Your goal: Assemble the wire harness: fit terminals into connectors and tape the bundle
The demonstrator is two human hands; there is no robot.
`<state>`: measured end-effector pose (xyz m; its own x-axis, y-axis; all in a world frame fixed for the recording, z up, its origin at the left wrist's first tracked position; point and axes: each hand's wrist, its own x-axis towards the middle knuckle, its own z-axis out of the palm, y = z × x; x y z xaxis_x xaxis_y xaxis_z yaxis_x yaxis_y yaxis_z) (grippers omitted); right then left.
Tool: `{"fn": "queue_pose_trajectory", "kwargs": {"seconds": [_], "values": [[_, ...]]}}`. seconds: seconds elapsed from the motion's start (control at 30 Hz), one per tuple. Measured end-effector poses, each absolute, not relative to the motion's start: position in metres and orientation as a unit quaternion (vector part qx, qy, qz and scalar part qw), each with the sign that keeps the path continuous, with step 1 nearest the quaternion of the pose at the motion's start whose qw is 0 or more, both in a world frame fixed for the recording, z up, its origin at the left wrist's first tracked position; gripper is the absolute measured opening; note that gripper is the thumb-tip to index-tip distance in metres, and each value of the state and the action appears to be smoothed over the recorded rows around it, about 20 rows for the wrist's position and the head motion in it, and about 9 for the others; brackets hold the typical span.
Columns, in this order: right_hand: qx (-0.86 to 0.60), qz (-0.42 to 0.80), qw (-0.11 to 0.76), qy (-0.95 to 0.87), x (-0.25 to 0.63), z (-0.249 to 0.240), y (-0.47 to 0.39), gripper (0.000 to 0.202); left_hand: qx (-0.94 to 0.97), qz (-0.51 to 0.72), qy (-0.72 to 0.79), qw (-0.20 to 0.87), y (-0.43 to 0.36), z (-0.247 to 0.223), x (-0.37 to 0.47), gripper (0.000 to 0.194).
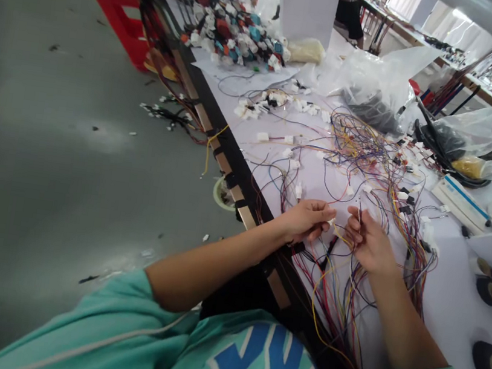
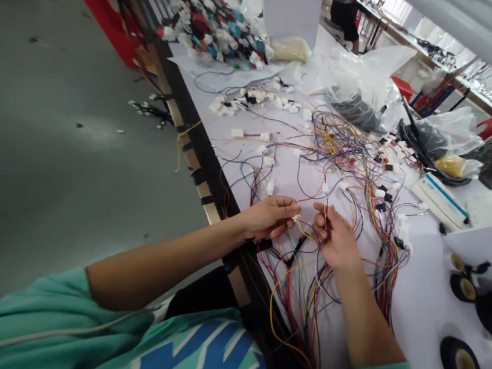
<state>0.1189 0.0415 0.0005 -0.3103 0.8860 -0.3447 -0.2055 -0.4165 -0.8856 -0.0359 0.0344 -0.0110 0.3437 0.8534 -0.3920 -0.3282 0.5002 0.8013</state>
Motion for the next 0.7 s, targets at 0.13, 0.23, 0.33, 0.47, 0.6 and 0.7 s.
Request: {"fn": "queue_pose_trajectory", "kwargs": {"seconds": [0.13,0.23,0.33,0.47,0.6,0.7], "values": [[-0.46,0.713,0.35,-0.397,0.117,0.002,0.039,0.032,0.32,0.384,0.412,0.762,0.035,-0.013,-0.038,0.027],[-0.472,0.695,0.338,-0.424,0.115,0.004,0.036,0.028,0.333,0.379,0.412,0.759,0.034,-0.014,-0.039,0.028],[-0.491,0.664,0.332,-0.455,0.113,0.002,0.035,0.022,0.346,0.383,0.404,0.755,0.032,-0.013,-0.039,0.027],[-0.507,0.599,0.349,-0.513,0.111,-0.003,0.034,0.017,0.348,0.393,0.397,0.753,0.029,-0.009,-0.038,0.026],[-0.514,0.521,0.363,-0.576,0.112,-0.003,0.032,0.014,0.34,0.396,0.408,0.749,0.029,-0.008,-0.037,0.025],[-0.539,0.455,0.367,-0.607,0.112,0.001,0.03,0.015,0.331,0.385,0.411,0.757,0.03,-0.009,-0.038,0.024]]}}
